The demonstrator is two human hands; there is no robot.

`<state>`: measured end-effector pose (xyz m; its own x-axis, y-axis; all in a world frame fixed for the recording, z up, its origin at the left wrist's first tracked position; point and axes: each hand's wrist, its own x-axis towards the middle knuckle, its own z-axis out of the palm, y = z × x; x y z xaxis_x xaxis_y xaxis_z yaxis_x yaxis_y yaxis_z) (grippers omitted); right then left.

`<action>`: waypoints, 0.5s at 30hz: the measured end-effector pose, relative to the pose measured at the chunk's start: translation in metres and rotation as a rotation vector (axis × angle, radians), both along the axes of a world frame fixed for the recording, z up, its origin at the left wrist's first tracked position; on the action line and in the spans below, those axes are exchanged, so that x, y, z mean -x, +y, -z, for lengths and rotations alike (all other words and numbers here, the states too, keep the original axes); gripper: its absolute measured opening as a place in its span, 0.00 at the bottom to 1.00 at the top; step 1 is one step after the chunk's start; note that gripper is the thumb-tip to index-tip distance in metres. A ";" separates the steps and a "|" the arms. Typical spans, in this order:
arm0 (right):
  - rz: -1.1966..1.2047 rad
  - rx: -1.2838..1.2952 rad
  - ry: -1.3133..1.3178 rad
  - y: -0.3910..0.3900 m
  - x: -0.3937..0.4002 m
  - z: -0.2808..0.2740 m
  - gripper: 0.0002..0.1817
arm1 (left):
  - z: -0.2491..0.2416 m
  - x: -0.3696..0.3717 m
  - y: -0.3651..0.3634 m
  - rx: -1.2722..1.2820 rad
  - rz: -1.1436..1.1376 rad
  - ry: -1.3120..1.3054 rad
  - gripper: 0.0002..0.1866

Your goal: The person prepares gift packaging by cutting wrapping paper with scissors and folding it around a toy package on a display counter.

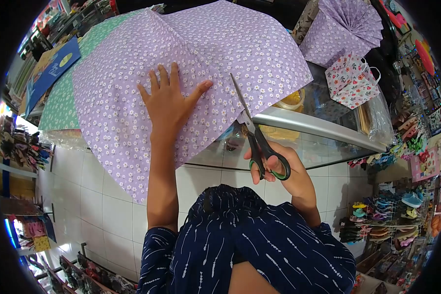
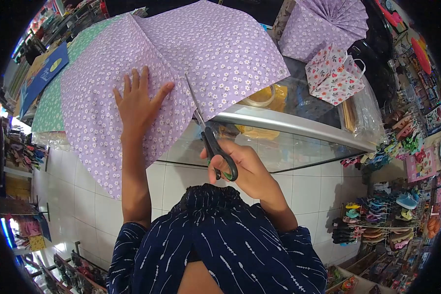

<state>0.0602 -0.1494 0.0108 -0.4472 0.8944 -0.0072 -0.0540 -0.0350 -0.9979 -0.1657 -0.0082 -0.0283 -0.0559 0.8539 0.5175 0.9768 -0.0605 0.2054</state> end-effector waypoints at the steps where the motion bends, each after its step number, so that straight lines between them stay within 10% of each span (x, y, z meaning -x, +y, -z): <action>1: 0.000 0.000 0.006 0.000 0.000 0.000 0.14 | -0.001 -0.001 -0.001 0.015 -0.016 0.026 0.51; 15: 0.022 -0.002 -0.025 -0.006 0.002 -0.003 0.10 | 0.004 0.002 0.001 0.022 0.011 -0.004 0.54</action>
